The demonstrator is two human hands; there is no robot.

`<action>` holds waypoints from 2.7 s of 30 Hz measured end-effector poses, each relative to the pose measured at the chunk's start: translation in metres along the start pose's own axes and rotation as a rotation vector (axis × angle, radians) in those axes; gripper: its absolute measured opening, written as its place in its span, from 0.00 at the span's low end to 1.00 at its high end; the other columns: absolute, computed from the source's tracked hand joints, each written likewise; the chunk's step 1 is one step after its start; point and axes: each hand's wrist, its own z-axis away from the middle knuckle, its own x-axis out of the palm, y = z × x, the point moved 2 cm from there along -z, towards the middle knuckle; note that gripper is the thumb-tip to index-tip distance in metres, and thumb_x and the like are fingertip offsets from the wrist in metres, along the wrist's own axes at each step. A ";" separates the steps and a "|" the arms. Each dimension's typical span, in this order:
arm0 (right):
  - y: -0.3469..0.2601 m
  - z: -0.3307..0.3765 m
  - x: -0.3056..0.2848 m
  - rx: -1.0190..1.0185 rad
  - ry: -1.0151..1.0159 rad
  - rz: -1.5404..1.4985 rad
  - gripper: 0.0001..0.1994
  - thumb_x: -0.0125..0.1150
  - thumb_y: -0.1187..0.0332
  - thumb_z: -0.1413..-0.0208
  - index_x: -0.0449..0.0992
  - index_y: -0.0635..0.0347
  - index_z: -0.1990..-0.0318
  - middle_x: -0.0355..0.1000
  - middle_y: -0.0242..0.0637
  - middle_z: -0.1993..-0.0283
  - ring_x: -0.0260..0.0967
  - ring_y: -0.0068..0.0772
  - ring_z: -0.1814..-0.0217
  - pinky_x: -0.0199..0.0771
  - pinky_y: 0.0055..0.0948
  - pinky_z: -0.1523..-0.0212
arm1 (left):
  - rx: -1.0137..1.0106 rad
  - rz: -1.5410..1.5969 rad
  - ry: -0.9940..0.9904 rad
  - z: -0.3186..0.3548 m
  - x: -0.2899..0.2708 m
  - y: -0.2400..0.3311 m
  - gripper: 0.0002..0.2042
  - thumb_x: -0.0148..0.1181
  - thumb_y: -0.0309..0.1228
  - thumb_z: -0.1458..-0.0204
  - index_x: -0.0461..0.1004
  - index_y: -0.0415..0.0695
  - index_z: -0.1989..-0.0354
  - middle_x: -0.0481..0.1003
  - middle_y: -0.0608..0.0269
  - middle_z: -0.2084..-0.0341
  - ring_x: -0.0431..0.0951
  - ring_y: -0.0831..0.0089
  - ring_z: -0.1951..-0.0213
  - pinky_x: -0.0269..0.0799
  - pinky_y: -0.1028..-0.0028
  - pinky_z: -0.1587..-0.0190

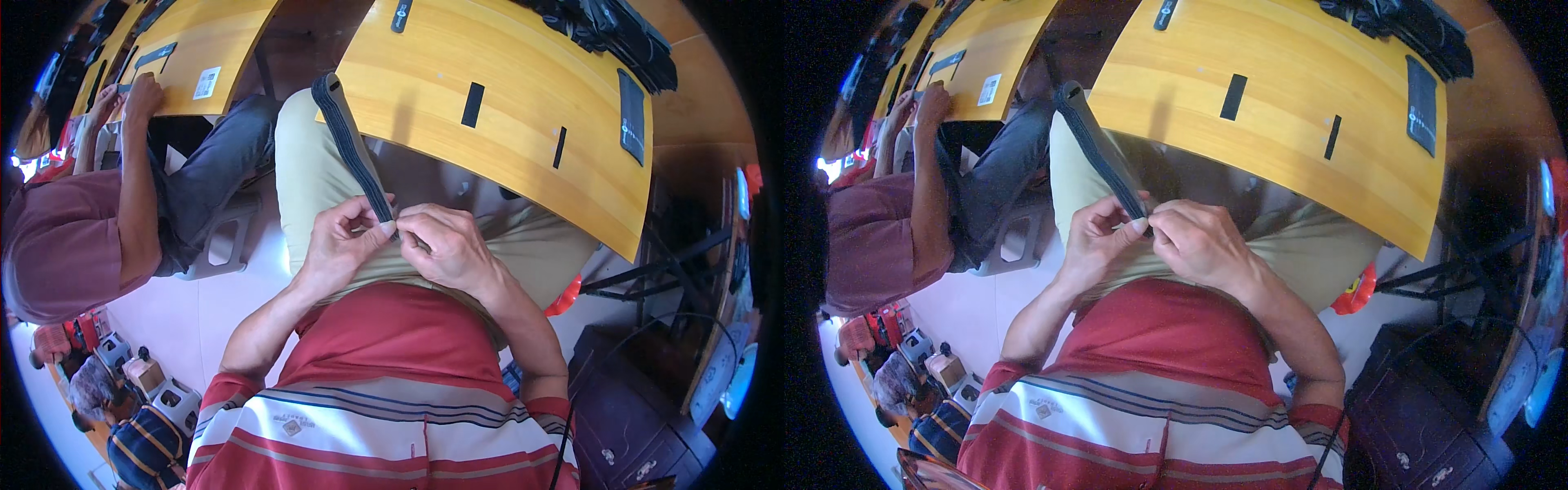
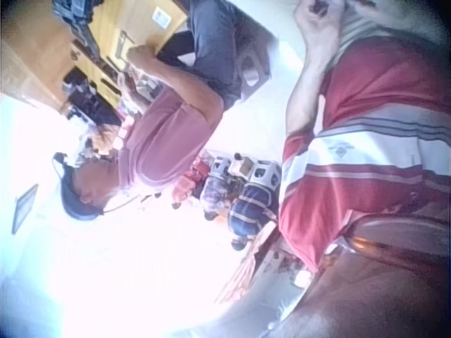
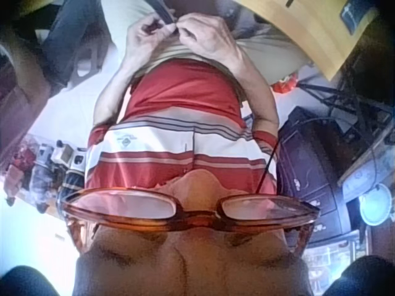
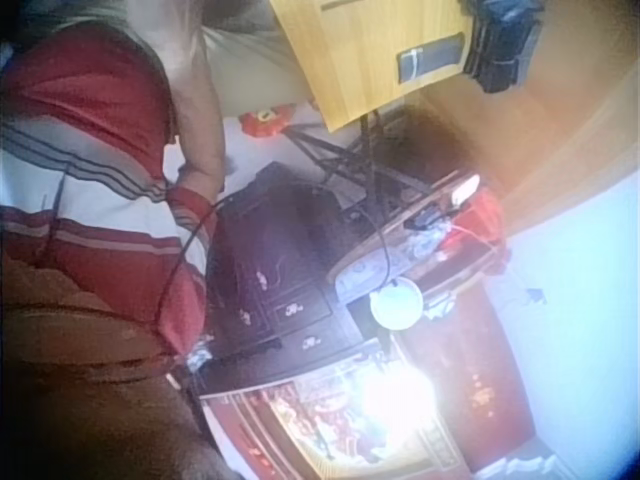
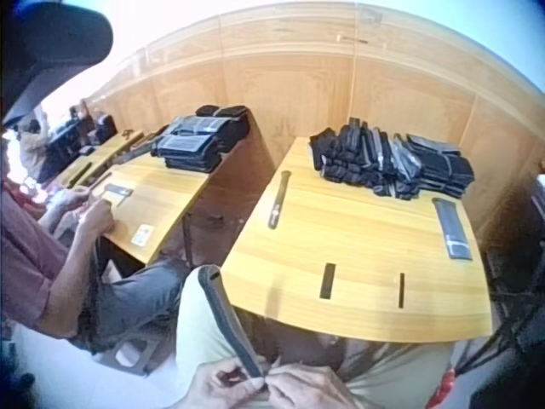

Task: Assembling, organizing, and measuring black textile strips or labels at a workbench.

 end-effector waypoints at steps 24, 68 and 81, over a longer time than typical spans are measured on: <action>-0.032 -0.007 -0.014 -0.444 -0.147 0.298 0.11 0.62 0.77 0.53 0.63 0.60 0.70 0.71 0.44 0.63 0.72 0.36 0.69 0.79 0.29 0.77 | -0.200 -0.070 -0.363 0.002 -0.010 0.042 0.20 0.63 0.23 0.39 0.69 0.30 0.40 0.77 0.63 0.57 0.76 0.78 0.53 0.73 0.73 0.45; -0.033 0.032 -0.007 -0.105 0.173 0.159 0.13 0.66 0.80 0.53 0.74 0.69 0.58 0.72 0.47 0.49 0.77 0.39 0.59 0.83 0.34 0.63 | -0.214 0.326 -0.137 0.020 0.025 0.020 0.18 0.66 0.23 0.41 0.73 0.34 0.44 0.79 0.64 0.60 0.80 0.77 0.58 0.80 0.73 0.51; -0.023 0.030 -0.046 0.081 -0.148 0.031 0.08 0.60 0.77 0.42 0.70 0.61 0.58 0.68 0.43 0.53 0.76 0.49 0.63 0.81 0.43 0.65 | -0.319 0.113 -0.423 0.026 0.013 0.041 0.18 0.67 0.23 0.42 0.74 0.34 0.45 0.80 0.61 0.61 0.80 0.77 0.60 0.79 0.75 0.55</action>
